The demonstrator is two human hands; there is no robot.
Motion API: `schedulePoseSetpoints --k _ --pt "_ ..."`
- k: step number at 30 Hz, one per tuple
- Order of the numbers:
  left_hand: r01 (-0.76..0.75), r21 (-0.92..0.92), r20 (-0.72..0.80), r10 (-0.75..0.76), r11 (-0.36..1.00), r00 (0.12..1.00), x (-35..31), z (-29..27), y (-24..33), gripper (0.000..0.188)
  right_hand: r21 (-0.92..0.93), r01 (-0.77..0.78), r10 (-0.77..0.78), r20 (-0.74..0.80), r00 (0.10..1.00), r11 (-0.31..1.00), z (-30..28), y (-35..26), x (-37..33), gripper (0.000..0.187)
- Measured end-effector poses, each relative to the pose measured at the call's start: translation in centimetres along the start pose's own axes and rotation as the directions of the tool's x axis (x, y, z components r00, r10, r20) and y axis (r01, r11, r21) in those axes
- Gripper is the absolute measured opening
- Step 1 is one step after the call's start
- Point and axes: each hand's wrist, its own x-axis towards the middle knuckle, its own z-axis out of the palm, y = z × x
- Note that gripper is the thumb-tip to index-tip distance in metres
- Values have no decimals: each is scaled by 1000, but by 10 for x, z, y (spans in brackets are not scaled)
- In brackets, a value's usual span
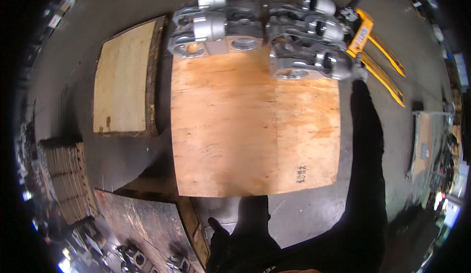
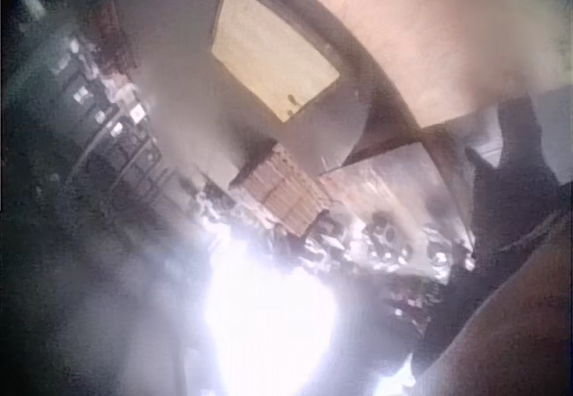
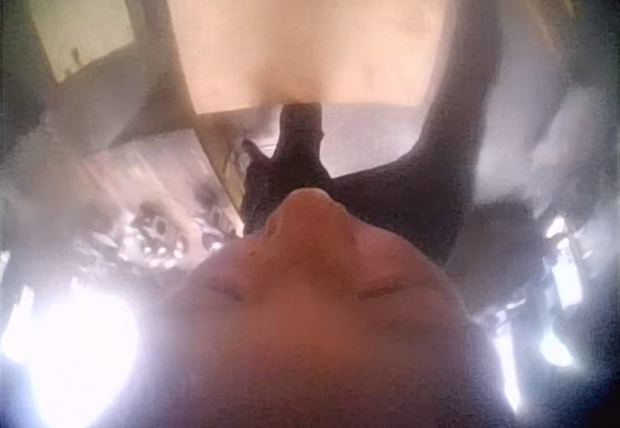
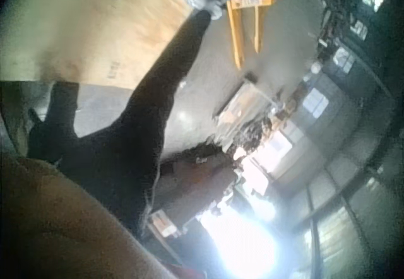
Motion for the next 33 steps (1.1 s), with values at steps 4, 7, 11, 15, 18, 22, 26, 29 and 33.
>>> schedulePoseSetpoints --k 4,7,11,15,18,22,26,29,33 --pt "90 2 -172 -88 996 981 -56 -71 -17 26 177 30 -90 341 936 984 20 -94 -75 88" --pt "122 14 -172 -117 992 978 -59 -87 -24 26 169 -62 -8 388 922 984 1 -113 -88 88" --pt "147 19 -132 -143 989 981 -52 -101 -35 26 526 -34 -133 277 952 850 4 -68 -65 66" --pt "157 -8 -141 -157 988 978 -67 -116 -63 26 659 -85 -264 412 872 747 -18 -60 -112 60" --pt "135 -32 -132 -138 990 982 -74 -126 -79 26 690 -290 -233 558 796 663 -54 -82 -174 62" --pt "58 -92 -111 -68 994 992 -69 -146 -112 26 752 -467 -101 569 816 465 -33 -53 -215 69" --pt "-26 -205 -159 -7 978 987 -73 -165 -160 27 776 -630 -348 591 728 1 -31 -55 -292 69" --pt "1 -262 -188 -52 965 981 -76 -159 -179 19 614 -739 -194 718 669 -276 -38 -47 -345 70" --pt "22 -434 -157 -100 901 982 -60 -124 -190 21 945 -120 -357 231 905 305 -33 68 -404 80"
